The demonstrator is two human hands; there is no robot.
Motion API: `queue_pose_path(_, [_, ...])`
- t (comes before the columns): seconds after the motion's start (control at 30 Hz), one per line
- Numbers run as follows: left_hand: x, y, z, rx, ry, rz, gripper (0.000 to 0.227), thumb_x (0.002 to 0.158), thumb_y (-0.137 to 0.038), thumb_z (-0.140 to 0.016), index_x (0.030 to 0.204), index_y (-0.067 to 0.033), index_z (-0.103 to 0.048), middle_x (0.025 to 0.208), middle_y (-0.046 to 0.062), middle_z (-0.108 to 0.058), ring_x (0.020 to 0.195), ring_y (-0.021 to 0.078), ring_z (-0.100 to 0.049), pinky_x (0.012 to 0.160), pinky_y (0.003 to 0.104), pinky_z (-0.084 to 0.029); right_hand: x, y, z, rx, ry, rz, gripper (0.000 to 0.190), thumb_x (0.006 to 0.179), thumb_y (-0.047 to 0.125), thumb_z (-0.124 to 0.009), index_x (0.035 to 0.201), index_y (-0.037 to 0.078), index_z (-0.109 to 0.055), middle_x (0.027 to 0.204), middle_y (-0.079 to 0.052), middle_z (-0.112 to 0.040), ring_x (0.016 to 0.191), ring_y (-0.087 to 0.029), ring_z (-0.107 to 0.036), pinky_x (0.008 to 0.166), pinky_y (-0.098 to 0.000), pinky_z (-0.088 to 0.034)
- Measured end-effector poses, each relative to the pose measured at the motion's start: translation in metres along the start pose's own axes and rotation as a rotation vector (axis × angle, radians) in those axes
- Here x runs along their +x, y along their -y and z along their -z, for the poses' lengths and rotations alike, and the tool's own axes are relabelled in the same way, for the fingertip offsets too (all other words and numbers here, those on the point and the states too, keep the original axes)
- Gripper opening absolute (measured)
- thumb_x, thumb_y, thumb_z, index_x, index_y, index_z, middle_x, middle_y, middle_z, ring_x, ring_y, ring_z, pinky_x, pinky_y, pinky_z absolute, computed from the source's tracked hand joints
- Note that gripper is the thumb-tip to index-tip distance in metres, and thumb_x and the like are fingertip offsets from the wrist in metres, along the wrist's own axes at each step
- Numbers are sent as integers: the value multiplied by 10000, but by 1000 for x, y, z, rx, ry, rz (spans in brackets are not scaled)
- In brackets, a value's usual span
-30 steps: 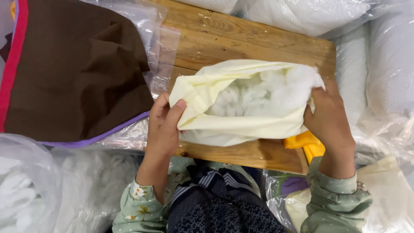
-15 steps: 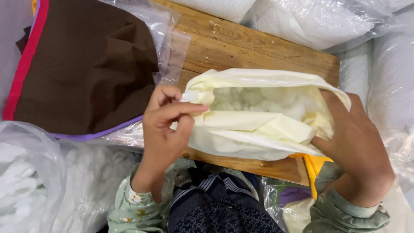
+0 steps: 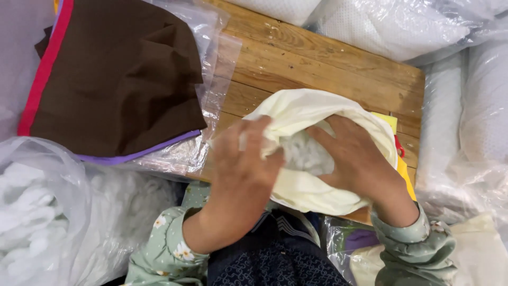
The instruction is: Stuffing a white fabric pillowcase with fiberfill material on a wooden workbench.
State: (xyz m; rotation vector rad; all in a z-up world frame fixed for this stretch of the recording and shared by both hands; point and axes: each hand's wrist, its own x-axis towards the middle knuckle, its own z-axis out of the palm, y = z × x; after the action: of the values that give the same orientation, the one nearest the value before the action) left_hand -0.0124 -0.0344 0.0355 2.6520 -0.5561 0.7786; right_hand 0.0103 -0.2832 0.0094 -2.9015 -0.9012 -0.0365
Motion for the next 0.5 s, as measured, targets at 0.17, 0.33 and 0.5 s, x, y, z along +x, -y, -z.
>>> queue_pose_path(0.17, [5,-24,-121,-194,239,-442,114,790,-1,-719,819,-104,-757,967,103,-673,908,294,-580,837,448,-420,5,21,17,-93,370,-274,1115,511,638,-883,1469,199,-518,1465,-196,-488,1243,-449,-580,1010,-587,-487])
queue_pose_path(0.33, [55,15,-112,501,412,-159,306,914,-113,-672,1219,-122,-701,1301,65,-642,1253,266,-513,1124,483,-235,2,10,23,-41,454,-324,1082,595,430,-862,1559,212,-419,1655,-203,-300,1447,-444,-415,1162,-535,-392])
queue_pose_path(0.5, [53,5,-95,564,628,-124,376,999,-139,-539,1363,-89,-620,1450,124,-591,1368,323,-450,1180,538,-185,2,-13,22,-135,502,-398,1043,642,507,-817,1576,376,-374,1615,-124,-385,1375,-385,-535,1085,-494,-489])
